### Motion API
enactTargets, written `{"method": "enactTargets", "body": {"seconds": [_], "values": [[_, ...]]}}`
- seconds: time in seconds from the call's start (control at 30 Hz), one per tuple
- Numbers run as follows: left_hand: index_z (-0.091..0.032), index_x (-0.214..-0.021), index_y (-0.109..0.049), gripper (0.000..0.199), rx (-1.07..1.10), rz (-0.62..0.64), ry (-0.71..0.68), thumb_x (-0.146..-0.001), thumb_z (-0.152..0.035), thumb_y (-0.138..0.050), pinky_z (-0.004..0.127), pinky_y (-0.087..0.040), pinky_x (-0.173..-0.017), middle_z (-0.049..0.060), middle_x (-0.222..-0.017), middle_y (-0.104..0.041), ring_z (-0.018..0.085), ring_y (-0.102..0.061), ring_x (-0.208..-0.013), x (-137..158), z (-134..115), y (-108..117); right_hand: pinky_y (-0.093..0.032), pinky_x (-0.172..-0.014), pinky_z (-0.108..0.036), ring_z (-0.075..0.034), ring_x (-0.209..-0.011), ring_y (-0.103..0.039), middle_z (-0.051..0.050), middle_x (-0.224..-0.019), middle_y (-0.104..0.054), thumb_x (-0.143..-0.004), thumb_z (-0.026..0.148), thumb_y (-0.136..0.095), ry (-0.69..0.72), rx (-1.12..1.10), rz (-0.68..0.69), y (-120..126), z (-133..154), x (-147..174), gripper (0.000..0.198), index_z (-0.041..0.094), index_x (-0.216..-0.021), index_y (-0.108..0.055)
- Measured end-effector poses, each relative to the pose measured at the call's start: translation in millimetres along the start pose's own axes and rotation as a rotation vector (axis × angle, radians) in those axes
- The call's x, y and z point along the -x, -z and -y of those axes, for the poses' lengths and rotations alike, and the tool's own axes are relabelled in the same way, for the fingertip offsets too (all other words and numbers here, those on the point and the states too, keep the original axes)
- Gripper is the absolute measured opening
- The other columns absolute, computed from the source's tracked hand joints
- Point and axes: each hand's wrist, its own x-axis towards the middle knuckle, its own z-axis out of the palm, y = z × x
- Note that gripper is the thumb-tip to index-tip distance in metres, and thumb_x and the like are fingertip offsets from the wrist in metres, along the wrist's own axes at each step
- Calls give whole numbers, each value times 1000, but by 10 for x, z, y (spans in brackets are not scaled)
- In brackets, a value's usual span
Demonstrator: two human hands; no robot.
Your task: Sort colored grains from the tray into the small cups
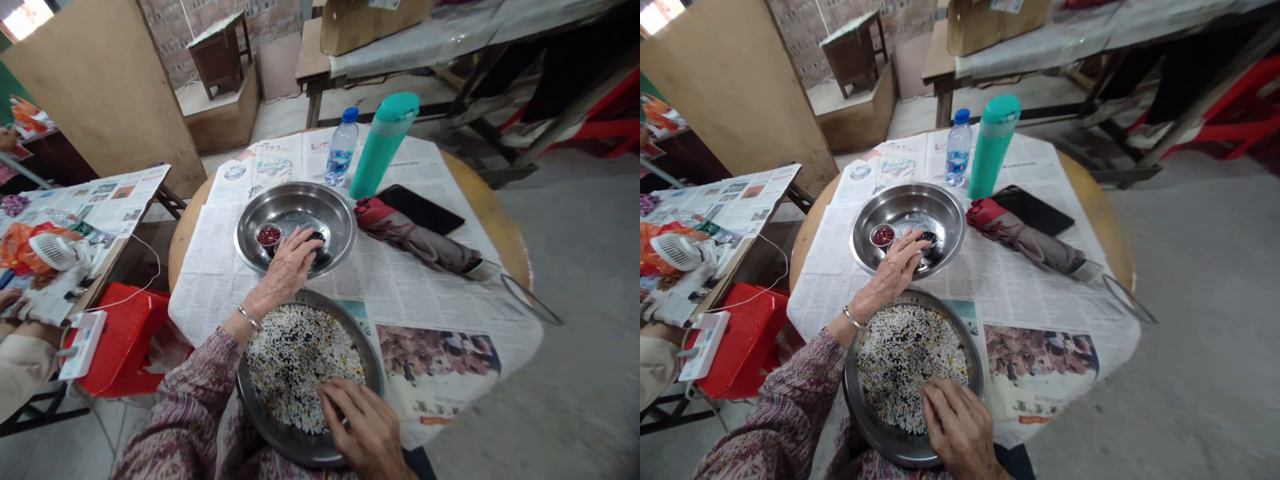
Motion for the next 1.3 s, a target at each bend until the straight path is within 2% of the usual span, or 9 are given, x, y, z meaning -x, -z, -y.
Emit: {"method": "enactTargets", "body": {"seconds": [0.5, 0.63, 0.7, 0.8, 0.9, 0.97, 1.1, 1.2, 1.3], "values": [[-24, -99, -72, 23, 83, 21, 82, -81, -10, -68, 57, -9, -123, 8, -134, -61, 32, -34, -146, -24, -44, -2, -52, -71, -26, -14, -73, -69, -4, -82, -73, -95, 15, -53, -2, -1, -1, 16, 14, -26, 15, 19, -90, -67], [-22, -95, -73, 17, 107, -97, 53, -86, -12, -64, 48, -23, -121, 9, -124, -65, 26, -50, -133, -17, -133, 30, -51, -72, -26, -13, -72, -69, -3, -81, -73, -96, 15, -52, 1, 4, 2, 21, 11, -25, 16, 19, -90, -66], [-22, -92, -73, 16, 127, -178, 61, -91, -16, -59, 41, -36, -113, 8, -112, -69, 22, -59, -116, -2, -162, 63, -52, -72, -26, -13, -73, -69, -3, -81, -73, -96, 14, -52, 3, 2, 3, 24, 8, -28, 16, 19, -89, -66], [-20, -84, -72, 20, 247, -309, 159, -95, -24, -55, 30, -50, -86, 4, -83, -67, 15, -61, -82, 38, -165, 130, -52, -74, -27, -14, -75, -70, -3, -82, -73, -95, 14, -52, 2, 3, 6, 19, 6, -44, 16, 19, -89, -66], [-18, -74, -65, 27, 444, -424, 282, -96, -32, -57, 21, -39, -55, -5, -57, -43, 8, -39, -51, 101, -142, 208, -52, -71, -26, -13, -72, -69, -3, -80, -73, -94, 14, -54, 7, 6, -11, -4, 4, -76, 15, 19, -89, -66], [-18, -73, -61, 29, 544, -447, 343, -95, -36, -59, 20, -26, -45, -8, -53, -28, 6, -23, -45, 164, -145, 260, -53, -70, -26, -13, -71, -69, -3, -80, -73, -94, 14, -54, 12, 7, -18, -23, 3, -100, 15, 19, -88, -66], [-19, -78, -59, 29, 566, -412, 360, -95, -42, -58, 19, -20, -43, -8, -55, -25, 7, -19, -46, 391, -257, 322, -53, -72, -27, -14, -73, -70, -3, -81, -73, -94, 13, -54, 24, 5, -9, -45, -3, -116, 15, 20, -90, -66], [-19, -86, -63, 22, 391, -308, 308, -97, -35, -53, 20, -34, -50, -4, -61, -42, 9, -37, -53, 687, -372, 313, -53, -73, -27, -14, -74, -69, -3, -82, -73, -94, 13, -54, 22, 9, 5, -48, -11, -97, 14, 19, -90, -66], [-22, -105, -64, 19, 92, -109, 214, -97, -19, -47, 27, -50, -75, 3, -86, -61, 14, -57, -79, 1054, -386, 250, -52, -74, -27, -14, -75, -69, -3, -83, -72, -94, 13, -54, 14, 10, 24, -46, -17, -73, 14, 19, -89, -66]]}}
